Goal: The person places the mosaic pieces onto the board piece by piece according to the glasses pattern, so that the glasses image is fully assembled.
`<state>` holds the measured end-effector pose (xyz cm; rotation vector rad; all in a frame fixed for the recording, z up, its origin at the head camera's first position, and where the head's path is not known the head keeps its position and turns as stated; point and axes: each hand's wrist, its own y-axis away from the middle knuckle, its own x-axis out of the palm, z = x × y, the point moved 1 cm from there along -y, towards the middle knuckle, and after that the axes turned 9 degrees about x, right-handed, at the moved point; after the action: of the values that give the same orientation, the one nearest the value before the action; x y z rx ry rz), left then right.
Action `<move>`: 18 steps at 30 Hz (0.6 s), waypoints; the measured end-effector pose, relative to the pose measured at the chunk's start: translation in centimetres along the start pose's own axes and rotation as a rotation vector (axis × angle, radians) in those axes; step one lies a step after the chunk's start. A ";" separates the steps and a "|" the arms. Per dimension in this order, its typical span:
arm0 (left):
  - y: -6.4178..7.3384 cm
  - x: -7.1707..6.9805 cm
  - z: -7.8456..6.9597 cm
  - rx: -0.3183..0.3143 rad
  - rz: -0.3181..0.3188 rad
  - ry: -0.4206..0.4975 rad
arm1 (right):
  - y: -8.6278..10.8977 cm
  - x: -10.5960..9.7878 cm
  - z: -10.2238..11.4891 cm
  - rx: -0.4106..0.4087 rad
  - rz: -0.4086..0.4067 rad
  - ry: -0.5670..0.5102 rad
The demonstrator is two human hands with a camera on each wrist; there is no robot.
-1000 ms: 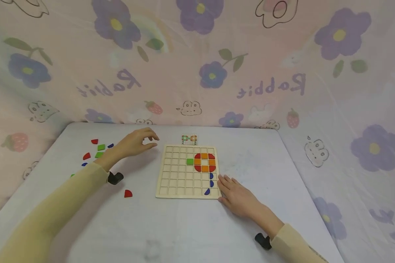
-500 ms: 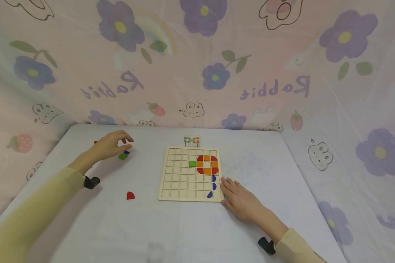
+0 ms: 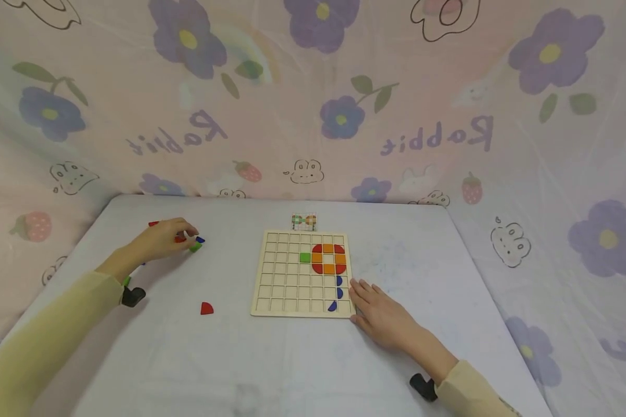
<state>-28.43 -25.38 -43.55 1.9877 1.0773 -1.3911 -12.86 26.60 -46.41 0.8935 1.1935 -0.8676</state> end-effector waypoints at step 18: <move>-0.1 0.9 0.6 -0.043 0.050 0.002 | 0.0 0.0 -0.1 -0.011 0.002 0.000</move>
<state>-28.66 -25.52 -44.64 1.9726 1.0426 -1.3291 -12.88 26.71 -46.44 0.8855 1.1959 -0.8587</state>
